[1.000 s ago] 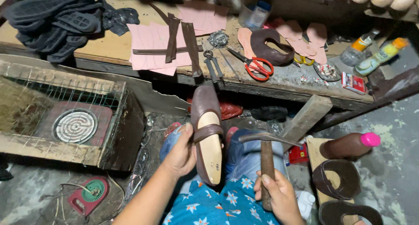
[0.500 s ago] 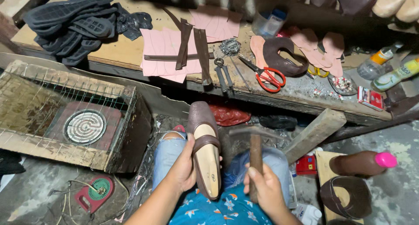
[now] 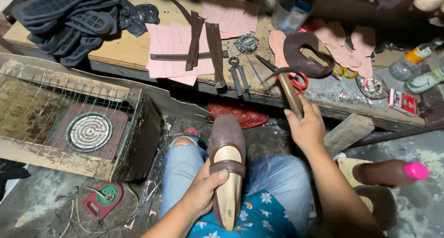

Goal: The person assembles a shoe by attaching a brown strap to a shoe last. They use pliers to crimp the strap, a knife to trim excess material, and scissors to cut a new strap. The finished shoe is placed on a shelf with other completed shoes.

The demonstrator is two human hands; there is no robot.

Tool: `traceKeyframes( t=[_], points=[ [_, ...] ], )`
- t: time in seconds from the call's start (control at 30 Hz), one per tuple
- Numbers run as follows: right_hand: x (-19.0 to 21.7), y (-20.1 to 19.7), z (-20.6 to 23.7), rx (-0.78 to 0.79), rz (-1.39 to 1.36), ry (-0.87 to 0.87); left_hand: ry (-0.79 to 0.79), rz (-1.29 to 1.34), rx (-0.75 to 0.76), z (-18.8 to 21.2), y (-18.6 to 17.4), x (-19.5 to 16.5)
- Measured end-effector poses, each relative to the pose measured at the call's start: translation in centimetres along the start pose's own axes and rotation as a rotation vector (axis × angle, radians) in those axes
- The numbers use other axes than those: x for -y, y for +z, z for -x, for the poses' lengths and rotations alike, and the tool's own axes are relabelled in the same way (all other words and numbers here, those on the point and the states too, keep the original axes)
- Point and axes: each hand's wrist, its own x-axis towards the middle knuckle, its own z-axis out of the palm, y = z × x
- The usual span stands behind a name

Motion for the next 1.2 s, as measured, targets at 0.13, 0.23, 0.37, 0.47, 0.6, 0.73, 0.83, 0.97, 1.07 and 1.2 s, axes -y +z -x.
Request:
traceKeyframes(
  t=[0.13, 0.23, 0.37, 0.47, 0.6, 0.73, 0.83, 0.97, 1.07, 1.2],
  points=[
    [-0.5, 2.7, -5.6, 0.049, 0.079, -0.013, -0.056, 0.136, 0.039, -0.8, -0.2, -0.9],
    [-0.3, 4.3, -8.9, 0.058, 0.145, -0.024, -0.122, 0.298, 0.034, -1.4, -0.3, -2.2],
    [0.1, 5.5, -11.2, 0.116, 0.191, 0.0, -0.079, 0.355, 0.03, -1.1, 0.4, -3.8],
    [0.6, 5.7, -11.7, 0.109, 0.243, -0.048, -0.077, 0.389, -0.01, -0.7, 1.0, -4.4],
    [4.1, 4.9, -8.8, -0.118, 0.24, -0.278, -0.093, 0.4, -0.022, -0.9, 1.0, -3.9],
    [9.2, 5.9, 0.3, 0.331, -0.957, 0.047, -0.096, 0.433, 0.041, -1.5, 1.0, -2.3],
    [10.3, 6.8, 6.5, 0.334, -0.968, 0.155, -0.142, 0.436, 0.006, -1.0, 1.4, -1.1],
    [9.7, 7.5, 7.2, 0.222, -1.093, 0.297, -0.107, 0.326, -0.01, 0.0, 2.7, -0.4],
    [9.9, 6.0, 5.5, 0.316, -1.102, 0.288, 0.026, 0.298, -0.016, -0.1, 3.7, -0.9],
    [9.9, 1.5, 4.5, 0.786, -1.482, 0.502, 0.252, 0.204, -0.113, -1.1, 3.6, -3.0]
  ],
)
